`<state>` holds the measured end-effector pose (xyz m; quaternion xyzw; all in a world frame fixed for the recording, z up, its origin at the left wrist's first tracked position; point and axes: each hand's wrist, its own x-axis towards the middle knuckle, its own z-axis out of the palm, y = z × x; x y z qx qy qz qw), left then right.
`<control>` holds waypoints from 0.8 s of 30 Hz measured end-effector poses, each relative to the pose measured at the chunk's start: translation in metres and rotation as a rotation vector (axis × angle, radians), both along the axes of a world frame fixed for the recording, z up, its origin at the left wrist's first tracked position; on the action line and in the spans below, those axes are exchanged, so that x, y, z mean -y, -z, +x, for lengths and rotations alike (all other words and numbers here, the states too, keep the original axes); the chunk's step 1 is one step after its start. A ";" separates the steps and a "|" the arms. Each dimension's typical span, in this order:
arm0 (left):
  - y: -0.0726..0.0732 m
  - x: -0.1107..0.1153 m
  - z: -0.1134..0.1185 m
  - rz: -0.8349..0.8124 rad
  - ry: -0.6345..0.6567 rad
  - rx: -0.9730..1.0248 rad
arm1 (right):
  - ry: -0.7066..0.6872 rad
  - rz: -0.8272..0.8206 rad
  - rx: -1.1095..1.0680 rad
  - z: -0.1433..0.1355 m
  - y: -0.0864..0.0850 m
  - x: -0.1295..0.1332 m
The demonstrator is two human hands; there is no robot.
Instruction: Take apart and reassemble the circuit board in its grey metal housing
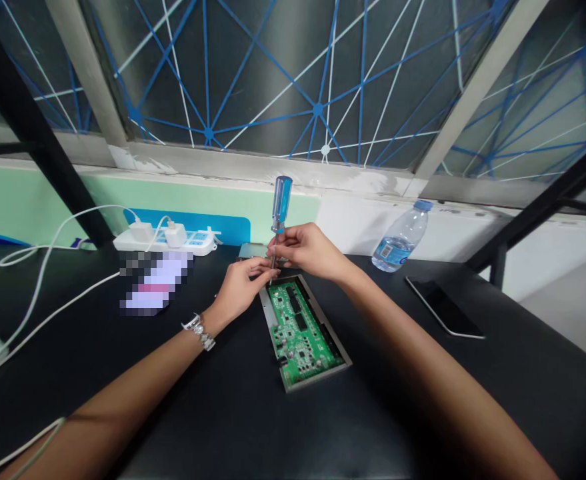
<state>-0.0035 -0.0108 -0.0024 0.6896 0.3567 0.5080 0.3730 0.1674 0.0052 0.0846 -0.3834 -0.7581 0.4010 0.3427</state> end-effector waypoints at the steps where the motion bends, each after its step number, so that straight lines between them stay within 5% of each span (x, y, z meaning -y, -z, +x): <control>1: 0.000 0.000 0.000 0.002 -0.001 -0.006 | 0.001 -0.008 -0.001 0.000 -0.001 0.000; 15: -0.001 -0.003 0.001 -0.005 0.028 -0.020 | -0.022 -0.068 -0.010 -0.005 -0.003 0.005; 24: 0.004 -0.007 0.006 0.007 0.021 -0.031 | -0.030 0.154 0.054 -0.006 0.005 0.003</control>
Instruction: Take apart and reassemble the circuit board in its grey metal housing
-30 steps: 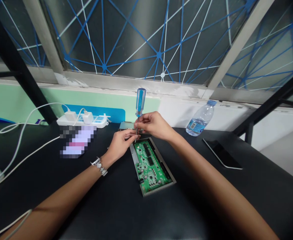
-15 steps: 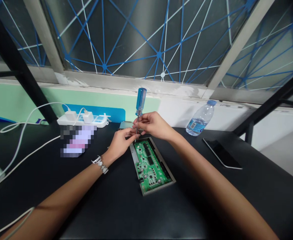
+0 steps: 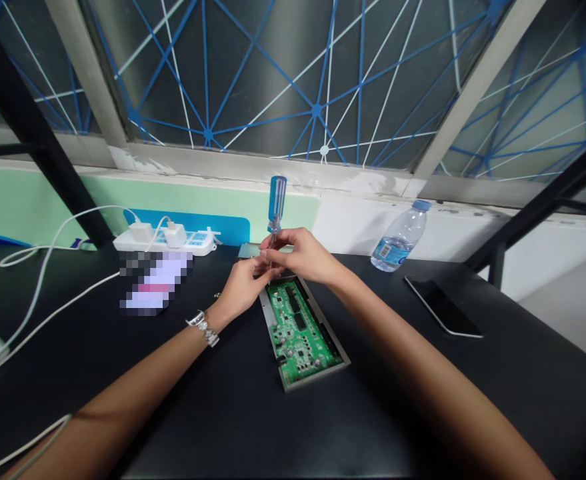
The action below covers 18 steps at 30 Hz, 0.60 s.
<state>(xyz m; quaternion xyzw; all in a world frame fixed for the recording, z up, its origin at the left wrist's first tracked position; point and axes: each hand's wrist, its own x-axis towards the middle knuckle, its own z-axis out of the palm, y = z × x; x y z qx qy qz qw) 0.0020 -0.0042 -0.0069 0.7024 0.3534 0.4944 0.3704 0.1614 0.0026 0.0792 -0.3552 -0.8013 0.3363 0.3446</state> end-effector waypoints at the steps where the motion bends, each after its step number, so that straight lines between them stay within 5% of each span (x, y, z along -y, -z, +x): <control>1: 0.000 0.000 0.001 0.005 -0.005 -0.011 | -0.001 0.012 0.005 -0.001 0.001 0.000; 10: 0.005 -0.002 0.004 -0.025 0.036 0.036 | 0.062 0.044 0.033 -0.002 0.005 -0.002; 18: -0.004 0.005 -0.003 -0.083 0.052 0.079 | 0.073 -0.010 -0.010 0.006 0.000 -0.004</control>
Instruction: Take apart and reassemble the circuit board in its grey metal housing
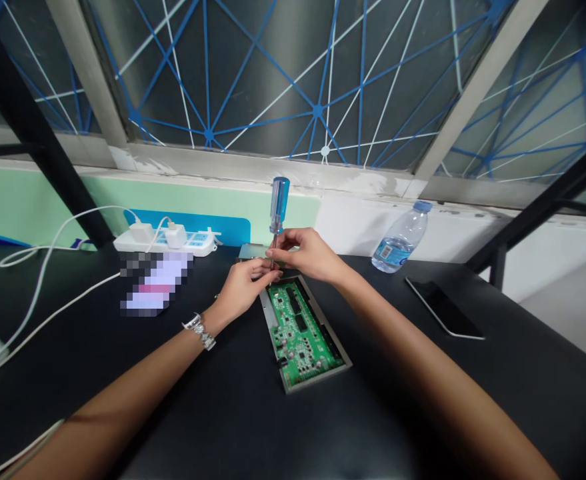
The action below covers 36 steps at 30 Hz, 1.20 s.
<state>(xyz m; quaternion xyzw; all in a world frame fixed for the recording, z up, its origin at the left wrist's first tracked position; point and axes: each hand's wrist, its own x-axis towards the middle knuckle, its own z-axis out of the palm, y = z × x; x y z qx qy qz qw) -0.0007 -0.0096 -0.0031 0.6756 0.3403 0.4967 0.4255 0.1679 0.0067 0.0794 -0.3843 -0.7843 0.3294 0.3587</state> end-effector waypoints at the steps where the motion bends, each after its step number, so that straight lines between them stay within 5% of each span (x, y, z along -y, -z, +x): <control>1: -0.001 0.000 -0.002 0.001 -0.007 -0.012 | 0.001 -0.012 -0.003 0.001 -0.001 0.000; 11: 0.000 -0.003 -0.017 0.063 -0.060 -0.099 | -0.048 -0.061 -0.019 0.003 -0.003 0.001; 36: 0.005 -0.010 0.008 0.062 -0.030 -0.065 | -0.057 -0.114 -0.005 -0.012 0.007 0.008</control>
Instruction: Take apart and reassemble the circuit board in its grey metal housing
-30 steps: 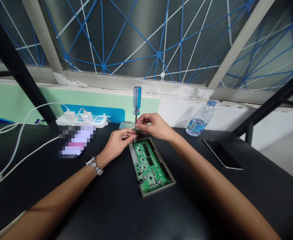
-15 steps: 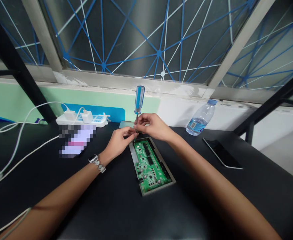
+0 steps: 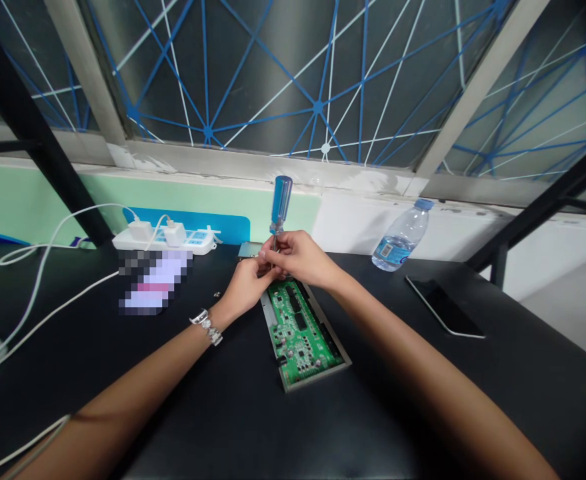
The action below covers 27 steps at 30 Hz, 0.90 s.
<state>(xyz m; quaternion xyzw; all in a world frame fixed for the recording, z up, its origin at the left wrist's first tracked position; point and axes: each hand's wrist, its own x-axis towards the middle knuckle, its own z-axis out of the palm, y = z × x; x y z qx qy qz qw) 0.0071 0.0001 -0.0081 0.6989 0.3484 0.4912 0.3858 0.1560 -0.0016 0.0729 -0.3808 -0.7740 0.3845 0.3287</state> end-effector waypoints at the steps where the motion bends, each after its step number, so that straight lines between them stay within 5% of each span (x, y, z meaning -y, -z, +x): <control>1: 0.000 0.001 0.001 0.005 0.013 0.006 | 0.009 -0.005 -0.004 0.001 0.000 -0.001; 7: -0.004 0.007 -0.003 -0.059 0.061 0.078 | 0.069 0.046 -0.002 0.011 -0.007 -0.005; 16: -0.010 0.008 -0.025 -0.016 -0.034 -0.015 | 0.037 0.043 -0.026 0.010 -0.013 -0.001; 27: -0.004 -0.001 -0.008 0.035 -0.066 -0.062 | -0.033 -0.002 -0.064 0.001 -0.004 0.002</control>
